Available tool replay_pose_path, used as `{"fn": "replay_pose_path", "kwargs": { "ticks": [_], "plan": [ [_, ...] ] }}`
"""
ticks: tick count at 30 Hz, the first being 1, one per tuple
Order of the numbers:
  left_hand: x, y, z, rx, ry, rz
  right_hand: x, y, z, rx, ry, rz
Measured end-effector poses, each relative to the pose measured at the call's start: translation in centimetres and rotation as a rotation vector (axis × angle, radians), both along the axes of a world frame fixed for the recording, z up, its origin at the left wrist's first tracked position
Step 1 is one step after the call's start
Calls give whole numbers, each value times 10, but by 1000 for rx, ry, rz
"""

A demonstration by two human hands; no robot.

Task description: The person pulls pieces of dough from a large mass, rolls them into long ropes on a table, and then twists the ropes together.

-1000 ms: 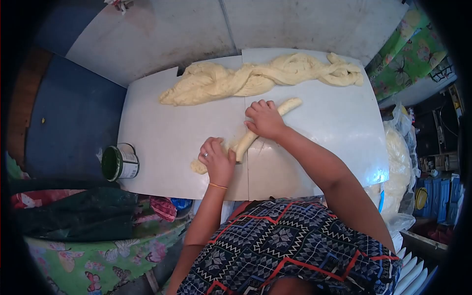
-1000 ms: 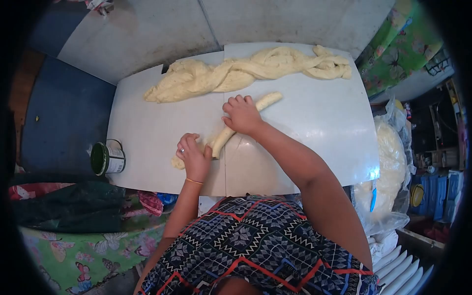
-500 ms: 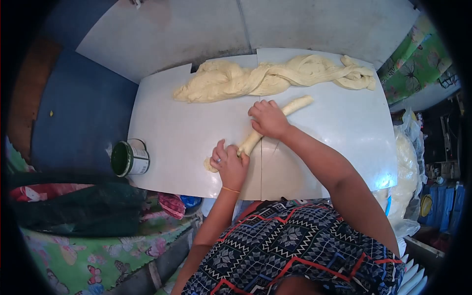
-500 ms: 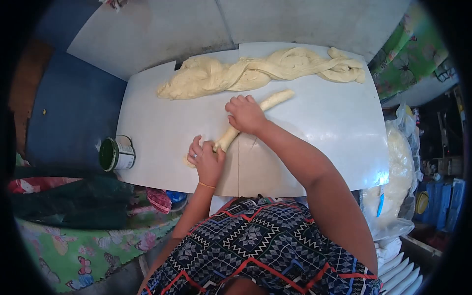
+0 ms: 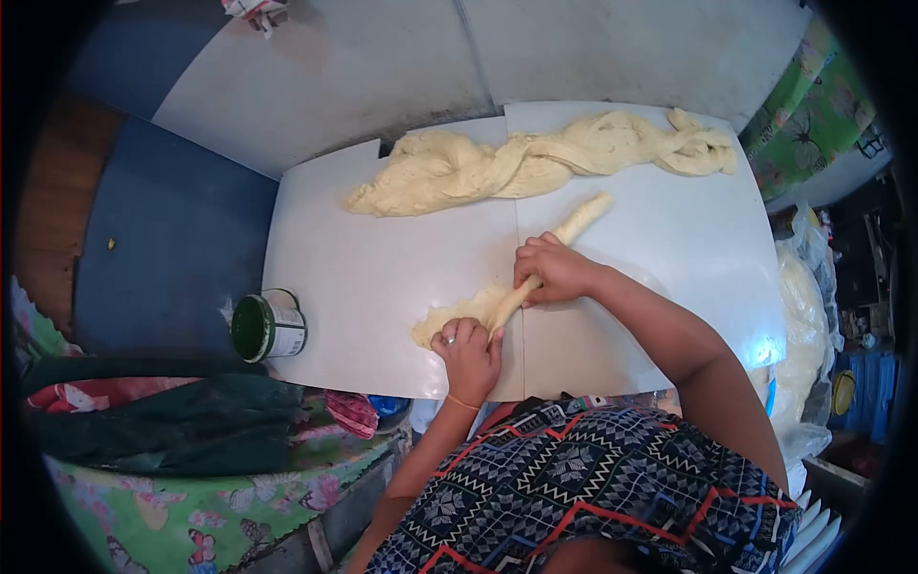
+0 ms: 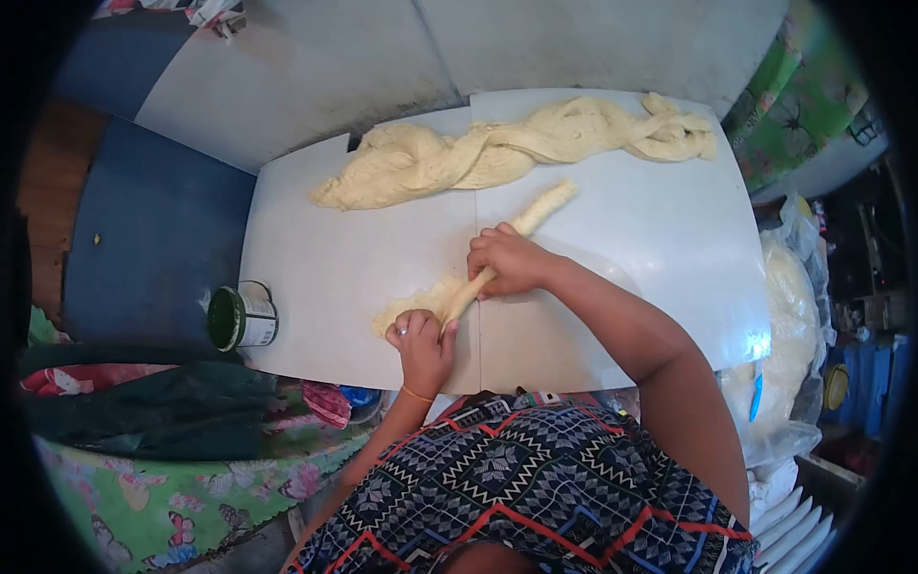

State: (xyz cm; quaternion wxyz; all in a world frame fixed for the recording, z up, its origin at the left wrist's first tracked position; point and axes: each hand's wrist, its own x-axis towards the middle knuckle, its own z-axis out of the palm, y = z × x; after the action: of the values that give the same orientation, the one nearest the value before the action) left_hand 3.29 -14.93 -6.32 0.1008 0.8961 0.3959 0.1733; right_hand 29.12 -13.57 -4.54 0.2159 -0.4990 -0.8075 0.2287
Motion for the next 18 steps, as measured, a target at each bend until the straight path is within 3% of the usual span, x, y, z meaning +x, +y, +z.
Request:
{"fn": "replay_pose_path", "kwargs": {
  "ticks": [2, 4, 7, 8, 9, 10, 11, 13, 14, 15, 17, 18],
  "plan": [
    [0, 11, 1, 93, -15, 126, -3, 14, 0, -46, -30, 16],
    [3, 20, 4, 216, -55, 330, -20, 35, -5, 135, -168, -313],
    [-6, 48, 1, 75, -185, 228, -39, 50, -2, 289, -238, -206],
    [-9, 50, -3, 83, -188, 239, -49, 49, -6, 158, -409, -82],
    [-14, 49, -8, -103, -110, 181, -55, 38, -17, 166, -408, -70],
    [-18, 47, -12, -289, -33, 120, -54, 22, -32, 294, -177, -55],
    [-18, 42, -8, -287, -38, 129, -49, 14, -39, 414, 54, -38],
    [-15, 22, 4, 169, -37, 40, -42, 7, -30, 431, 41, -42],
    [-12, 21, 6, 215, -25, 79, -43, -3, -23, 444, 37, -58],
    [-15, 15, 3, 197, -18, 89, -42, -7, -15, 425, 44, -49],
    [-20, 14, 3, 13, -21, 117, -34, 3, 1, 13, -15, 12],
    [-21, 17, 4, 22, -23, 123, -31, 10, 3, 5, -17, 60]
  ]
}}
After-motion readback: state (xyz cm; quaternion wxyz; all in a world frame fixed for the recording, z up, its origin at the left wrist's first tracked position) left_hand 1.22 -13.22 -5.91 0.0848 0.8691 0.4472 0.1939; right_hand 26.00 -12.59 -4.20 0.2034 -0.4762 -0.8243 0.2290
